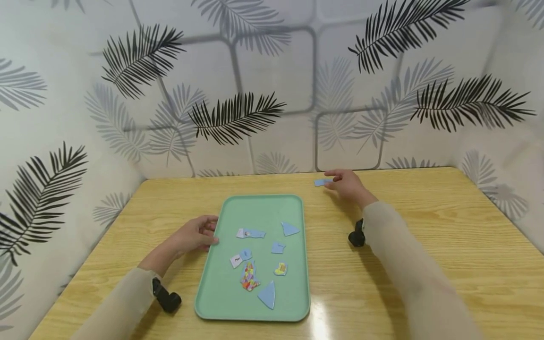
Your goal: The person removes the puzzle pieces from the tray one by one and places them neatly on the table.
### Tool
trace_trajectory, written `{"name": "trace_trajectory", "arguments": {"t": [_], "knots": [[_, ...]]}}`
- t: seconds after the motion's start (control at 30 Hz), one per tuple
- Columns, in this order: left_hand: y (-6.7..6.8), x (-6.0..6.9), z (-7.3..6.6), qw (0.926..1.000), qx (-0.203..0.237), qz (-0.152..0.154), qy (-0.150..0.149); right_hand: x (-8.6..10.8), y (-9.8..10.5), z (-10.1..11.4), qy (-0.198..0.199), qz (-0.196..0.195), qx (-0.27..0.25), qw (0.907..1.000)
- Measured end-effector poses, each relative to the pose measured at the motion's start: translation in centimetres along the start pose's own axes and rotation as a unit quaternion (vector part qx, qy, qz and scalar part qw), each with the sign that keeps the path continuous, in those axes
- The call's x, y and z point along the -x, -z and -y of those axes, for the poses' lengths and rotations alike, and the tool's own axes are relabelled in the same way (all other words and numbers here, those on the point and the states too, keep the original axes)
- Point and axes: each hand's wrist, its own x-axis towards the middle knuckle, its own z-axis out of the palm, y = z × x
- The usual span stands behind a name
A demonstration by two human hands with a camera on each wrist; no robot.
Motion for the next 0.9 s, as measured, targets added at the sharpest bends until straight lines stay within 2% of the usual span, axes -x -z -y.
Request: {"name": "trace_trajectory", "arguments": {"t": [0.23,0.53,0.7,0.9], "knots": [[0.1,0.1,0.0,1.0000,-0.002,0.000,0.000,0.8,-0.8,0.5,0.014,-0.006,-0.012,0.9998],[0.1,-0.2,0.2,1.0000,0.003,0.008,-0.002,2.2,-2.7,1.9,0.030,-0.042,-0.043,0.9978],[0.1,-0.2,0.2,0.9999,0.005,0.011,-0.004,3.5,-3.7,2.9,0.029,-0.034,-0.070,0.9966],[0.1,-0.2,0.2,0.9999,0.004,0.009,-0.004,4.8,-4.7,4.0,0.047,-0.025,-0.091,0.9945]]}}
